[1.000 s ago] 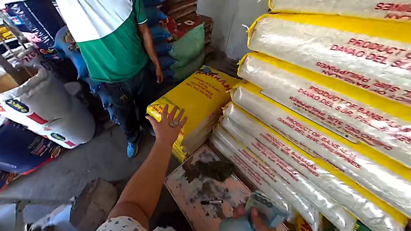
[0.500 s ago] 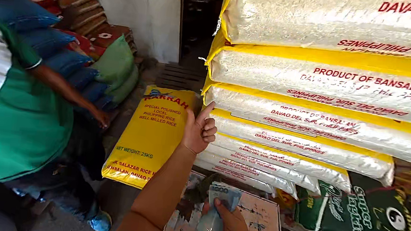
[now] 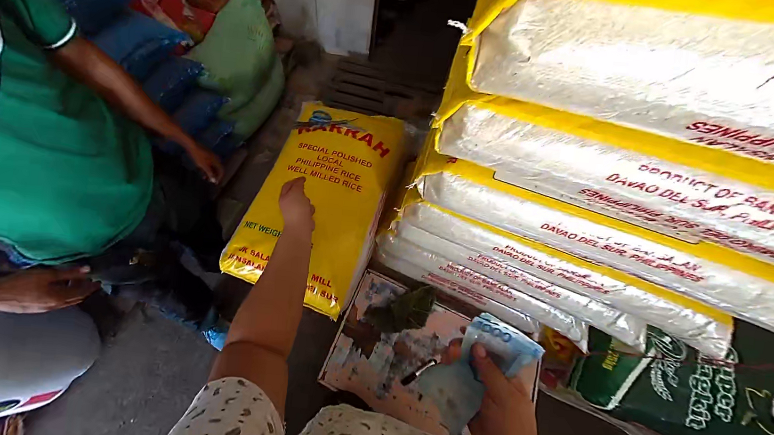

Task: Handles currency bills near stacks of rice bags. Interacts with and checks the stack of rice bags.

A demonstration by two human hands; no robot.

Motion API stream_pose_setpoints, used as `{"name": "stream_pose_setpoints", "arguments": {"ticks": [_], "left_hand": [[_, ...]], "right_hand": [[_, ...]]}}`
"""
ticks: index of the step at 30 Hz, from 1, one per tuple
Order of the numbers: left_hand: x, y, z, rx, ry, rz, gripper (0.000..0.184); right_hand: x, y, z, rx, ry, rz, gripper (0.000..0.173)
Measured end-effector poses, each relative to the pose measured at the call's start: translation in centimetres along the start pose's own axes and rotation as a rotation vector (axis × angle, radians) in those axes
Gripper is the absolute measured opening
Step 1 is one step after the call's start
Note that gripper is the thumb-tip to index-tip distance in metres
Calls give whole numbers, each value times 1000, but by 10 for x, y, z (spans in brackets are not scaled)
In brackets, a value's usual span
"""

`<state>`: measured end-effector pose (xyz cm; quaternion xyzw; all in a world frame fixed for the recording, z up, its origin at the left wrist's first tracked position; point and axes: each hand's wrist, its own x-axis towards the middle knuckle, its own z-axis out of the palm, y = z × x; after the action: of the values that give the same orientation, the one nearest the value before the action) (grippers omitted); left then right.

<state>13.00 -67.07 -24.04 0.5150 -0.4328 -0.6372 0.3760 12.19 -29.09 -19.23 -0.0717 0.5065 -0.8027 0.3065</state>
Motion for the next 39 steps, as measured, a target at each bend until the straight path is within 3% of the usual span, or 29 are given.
{"name": "stream_pose_setpoints", "arguments": {"ticks": [5,9,12,15,18,22,27,30,32,35,39], "left_hand": [[10,-28,-9,562,-93,49,36],[1,-52,-3,752,-78,37,41],[7,-66,6,704,-54,30,39],[14,-69,8,400,-94,84,36],[6,-45,1,28,-85,-27,48],[13,-23,-25,-134,-3,87,48],[-21,-51,-49,330,-62,58,70],[-48,-108,-49,600,-43,214,64],[-70,-126,-47,623,26,267,58],[-110,-132,-40,643,58,149,55],[-147,-103,-37,730,-110,-150,61]], "right_hand": [[-2,-16,-5,18,-155,-34,18],[-1,-25,-24,43,-196,-101,24],[1,-28,-35,55,-180,-118,25],[7,-33,-40,51,-215,-127,25],[10,-39,-47,66,-262,-123,24],[15,-41,-59,63,-276,-123,24],[21,-45,-65,41,-256,-95,24],[26,-52,-56,16,-310,-68,18],[34,-51,-48,45,-385,-39,18],[38,-43,-38,110,-332,47,27],[29,-48,-23,146,-203,184,35]]}}
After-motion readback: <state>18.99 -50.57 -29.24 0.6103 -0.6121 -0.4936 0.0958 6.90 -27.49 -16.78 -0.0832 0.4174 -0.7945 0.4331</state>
